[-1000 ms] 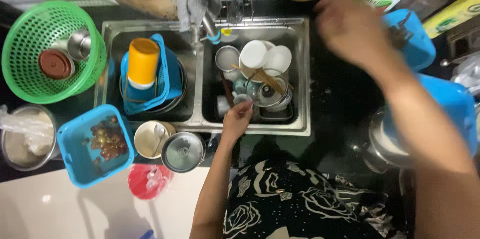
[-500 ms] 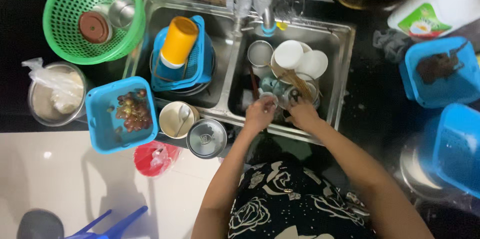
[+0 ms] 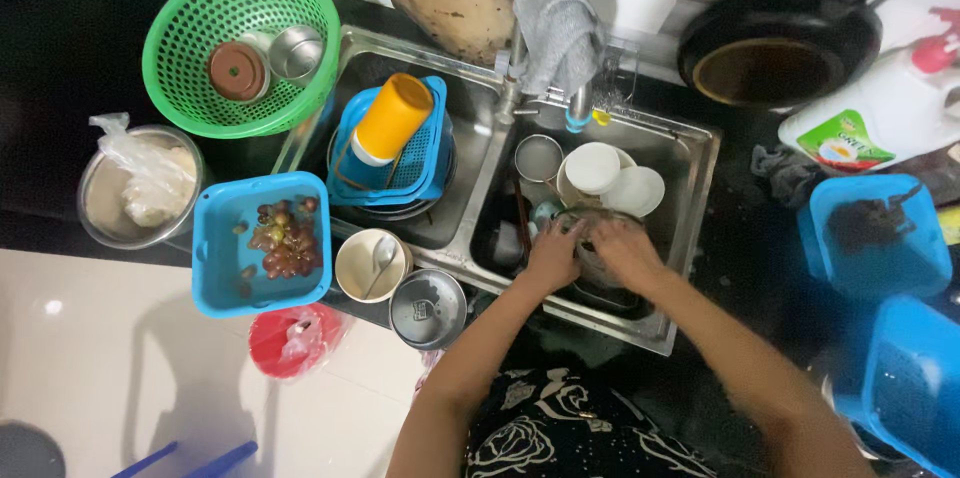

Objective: The person washes dishes at a kitchen sink. They scrub a metal pot, rinse an orange cup and a lid under the tap, wash bowls and plates, and finally rinse a bundle of chopsticks, placing cleaned items in the sink and nearby rack.

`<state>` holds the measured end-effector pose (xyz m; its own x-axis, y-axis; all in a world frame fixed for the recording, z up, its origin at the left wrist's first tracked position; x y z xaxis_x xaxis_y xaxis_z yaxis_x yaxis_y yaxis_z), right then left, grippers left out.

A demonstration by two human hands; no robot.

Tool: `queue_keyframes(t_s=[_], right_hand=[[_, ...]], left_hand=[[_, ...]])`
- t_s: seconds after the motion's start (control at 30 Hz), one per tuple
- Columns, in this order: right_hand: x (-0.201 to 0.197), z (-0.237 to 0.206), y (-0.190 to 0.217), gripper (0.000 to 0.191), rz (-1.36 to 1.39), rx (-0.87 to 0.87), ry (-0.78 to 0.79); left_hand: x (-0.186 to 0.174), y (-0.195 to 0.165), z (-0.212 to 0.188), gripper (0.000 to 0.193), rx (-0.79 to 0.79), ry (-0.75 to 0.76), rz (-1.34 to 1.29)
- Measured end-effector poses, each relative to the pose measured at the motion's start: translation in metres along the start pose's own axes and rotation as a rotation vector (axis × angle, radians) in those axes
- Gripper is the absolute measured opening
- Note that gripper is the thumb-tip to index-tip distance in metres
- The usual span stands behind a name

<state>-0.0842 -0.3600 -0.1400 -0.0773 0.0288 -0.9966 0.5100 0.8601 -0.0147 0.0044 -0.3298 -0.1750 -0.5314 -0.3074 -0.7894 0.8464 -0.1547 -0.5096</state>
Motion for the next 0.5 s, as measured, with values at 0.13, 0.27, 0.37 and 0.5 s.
queue_keyframes(t_s=[0.13, 0.27, 0.37, 0.5], right_hand=[[-0.061, 0.04, -0.014, 0.065, 0.038, -0.039, 0.041], [-0.077, 0.092, -0.035, 0.055, 0.436, 0.221, 0.192], [-0.082, 0.152, -0.039, 0.053, 0.617, 0.285, 0.042], [-0.105, 0.208, -0.028, 0.054, 0.604, 0.129, -0.295]], left_hand=[[-0.001, 0.021, 0.019, 0.049, -0.294, 0.184, -0.422], [-0.014, 0.05, 0.029, 0.037, -0.651, 0.132, -0.56], [-0.007, 0.07, 0.028, 0.033, -0.91, 0.056, -0.934], [-0.003, 0.079, 0.042, 0.028, -0.822, -0.08, -1.319]])
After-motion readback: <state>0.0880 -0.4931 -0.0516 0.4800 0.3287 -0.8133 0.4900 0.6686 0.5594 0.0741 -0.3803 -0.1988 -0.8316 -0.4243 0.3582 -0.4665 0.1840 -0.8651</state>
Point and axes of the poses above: each hand's wrist, its own z-axis towards the middle knuckle, its own x-axis out of the palm, y = z × x, the point moved 8 cm from there along z, towards the middle knuckle, and after that the axes turned 2 degrees about -y, right-handed, at the moved point
